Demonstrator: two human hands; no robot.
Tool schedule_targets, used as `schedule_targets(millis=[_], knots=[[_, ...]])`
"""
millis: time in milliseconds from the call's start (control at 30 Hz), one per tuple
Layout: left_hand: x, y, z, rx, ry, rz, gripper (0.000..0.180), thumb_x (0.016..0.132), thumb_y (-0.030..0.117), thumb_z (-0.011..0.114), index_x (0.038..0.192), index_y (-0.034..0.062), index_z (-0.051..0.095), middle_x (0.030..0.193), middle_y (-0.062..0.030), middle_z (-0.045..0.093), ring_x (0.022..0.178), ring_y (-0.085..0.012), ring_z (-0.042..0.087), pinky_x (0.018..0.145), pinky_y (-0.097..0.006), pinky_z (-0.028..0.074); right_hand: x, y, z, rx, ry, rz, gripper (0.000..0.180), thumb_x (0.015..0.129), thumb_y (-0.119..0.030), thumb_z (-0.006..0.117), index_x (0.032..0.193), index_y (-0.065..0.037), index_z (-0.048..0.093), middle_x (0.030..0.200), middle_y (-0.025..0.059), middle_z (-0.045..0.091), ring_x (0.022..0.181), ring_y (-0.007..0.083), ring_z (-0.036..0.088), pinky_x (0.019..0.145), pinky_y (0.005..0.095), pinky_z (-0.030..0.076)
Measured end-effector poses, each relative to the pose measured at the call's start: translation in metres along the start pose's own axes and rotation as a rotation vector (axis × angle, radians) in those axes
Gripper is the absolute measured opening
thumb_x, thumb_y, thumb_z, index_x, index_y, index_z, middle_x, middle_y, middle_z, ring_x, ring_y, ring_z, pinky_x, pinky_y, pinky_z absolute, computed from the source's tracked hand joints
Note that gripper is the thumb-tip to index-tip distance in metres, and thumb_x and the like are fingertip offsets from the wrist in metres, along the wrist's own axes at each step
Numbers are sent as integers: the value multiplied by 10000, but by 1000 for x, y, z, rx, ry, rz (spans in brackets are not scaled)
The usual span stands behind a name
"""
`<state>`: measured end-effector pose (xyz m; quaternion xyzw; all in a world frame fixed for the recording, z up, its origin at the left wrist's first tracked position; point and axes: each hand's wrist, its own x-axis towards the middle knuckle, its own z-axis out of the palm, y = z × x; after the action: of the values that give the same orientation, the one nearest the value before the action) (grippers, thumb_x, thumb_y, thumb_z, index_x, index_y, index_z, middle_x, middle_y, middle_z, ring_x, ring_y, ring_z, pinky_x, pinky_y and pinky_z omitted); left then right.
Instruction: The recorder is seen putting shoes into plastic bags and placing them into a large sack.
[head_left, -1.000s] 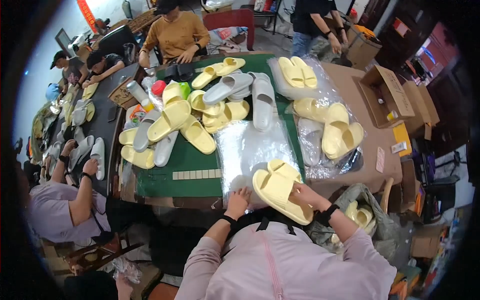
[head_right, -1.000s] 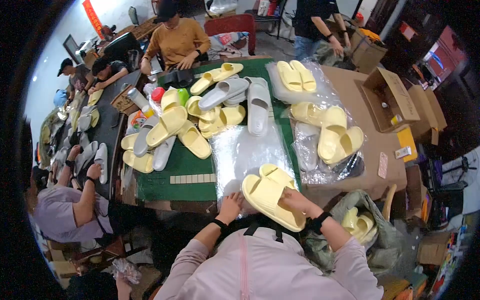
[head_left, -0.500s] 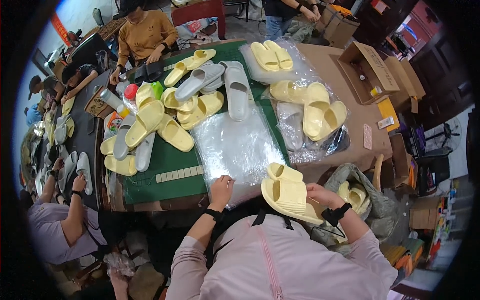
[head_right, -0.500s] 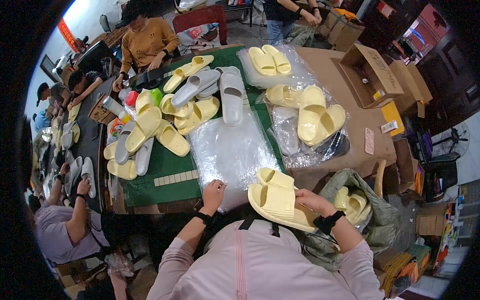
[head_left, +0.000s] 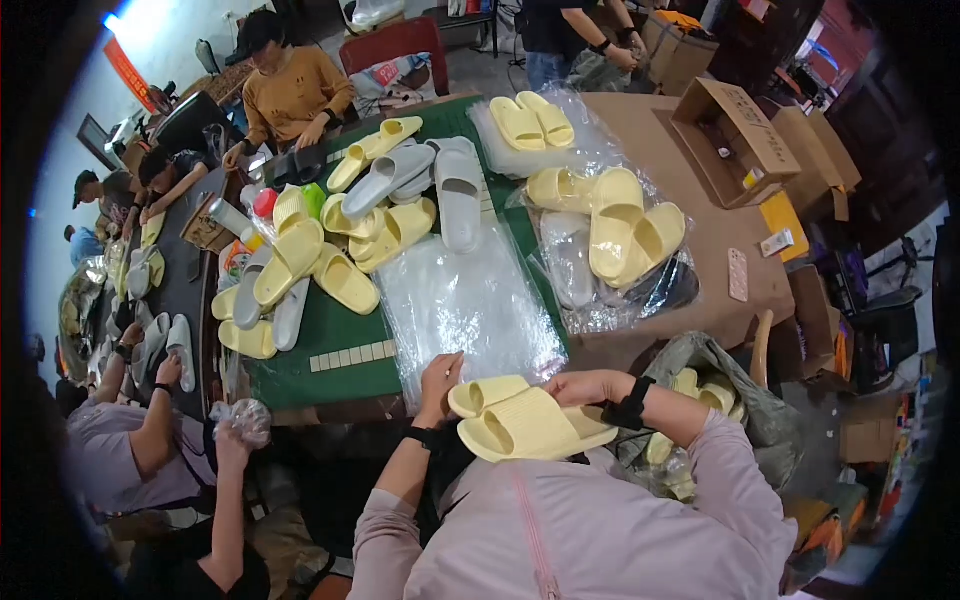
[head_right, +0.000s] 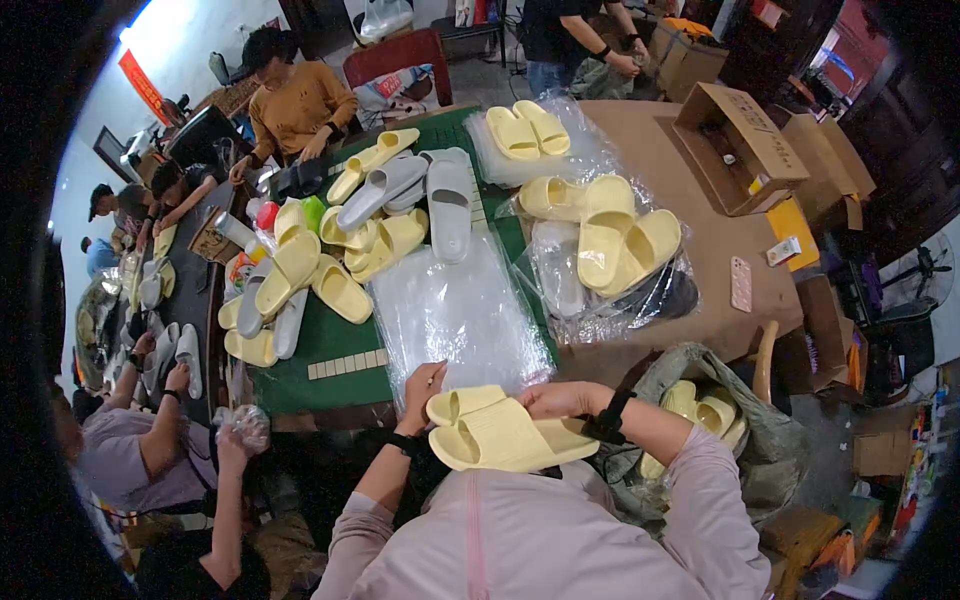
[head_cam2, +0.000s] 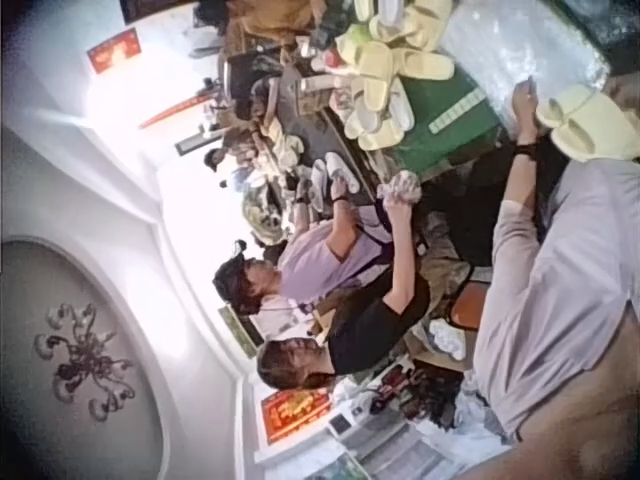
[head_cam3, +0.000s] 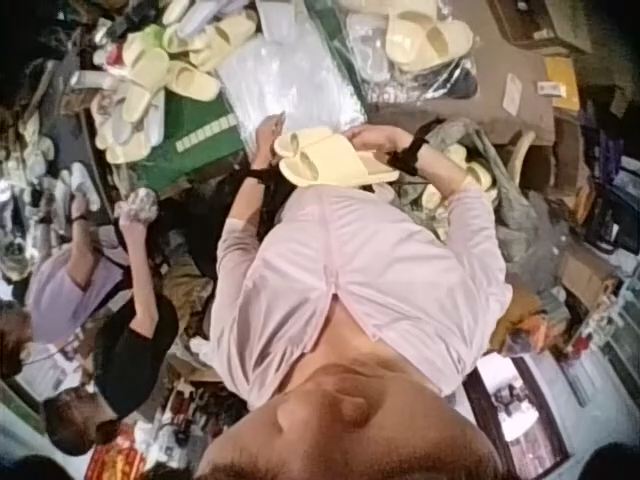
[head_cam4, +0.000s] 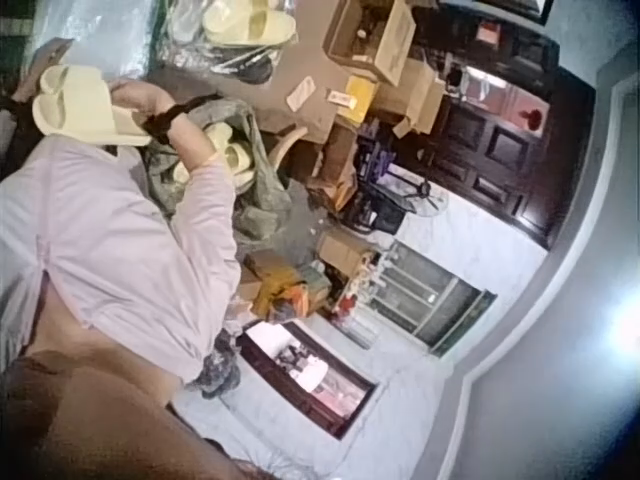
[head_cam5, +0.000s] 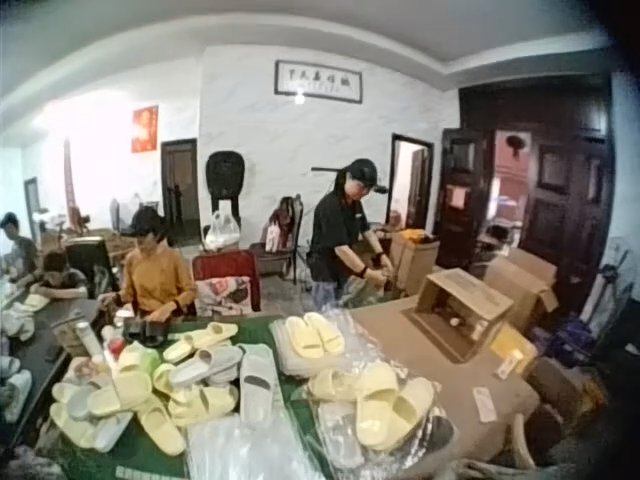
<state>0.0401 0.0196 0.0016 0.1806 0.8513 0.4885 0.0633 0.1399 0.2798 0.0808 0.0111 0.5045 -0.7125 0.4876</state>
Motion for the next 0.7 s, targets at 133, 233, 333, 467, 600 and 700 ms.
schedule_targets(millis=[133,233,333,467,600,700], knots=[[0,-2,-1,-90,22,-132,215,861,168,576,995,14,644,857,-132,639,734,-188,600,669,-292,471,0,-9,10,113,-2,37,231,838,-64,539,1040,21,611,972,10,622,889,77,548,820,217,417],[5,23,-8,-169,3,-199,208,858,166,577,982,14,646,849,-135,636,740,-207,606,648,-289,475,5,18,-18,68,91,-42,262,853,-78,501,1080,21,586,1022,51,616,931,91,544,852,222,408],[2,32,-9,87,25,150,189,854,142,566,967,11,643,879,-155,618,765,-265,604,647,-304,482,6,30,-32,-626,299,-344,336,827,-132,441,1103,26,550,1121,155,561,1044,242,517,908,309,395],[1,62,10,157,87,247,198,810,70,545,984,27,630,950,-139,598,829,-303,577,714,-360,479,14,27,-23,-813,688,-316,329,818,-103,421,1112,-33,553,1068,166,578,1014,297,535,886,333,407],[0,77,3,523,52,289,341,739,34,535,1076,46,587,990,-119,563,850,-303,545,703,-357,479,26,9,-3,-734,977,-391,253,792,-183,467,882,-10,628,948,206,567,893,390,530,787,446,416],[-6,64,-6,565,61,272,313,745,31,521,1050,34,593,953,-119,563,845,-294,545,708,-361,481,24,7,0,-897,1015,-341,253,776,-192,486,884,-8,621,953,209,567,895,382,533,766,452,420]])
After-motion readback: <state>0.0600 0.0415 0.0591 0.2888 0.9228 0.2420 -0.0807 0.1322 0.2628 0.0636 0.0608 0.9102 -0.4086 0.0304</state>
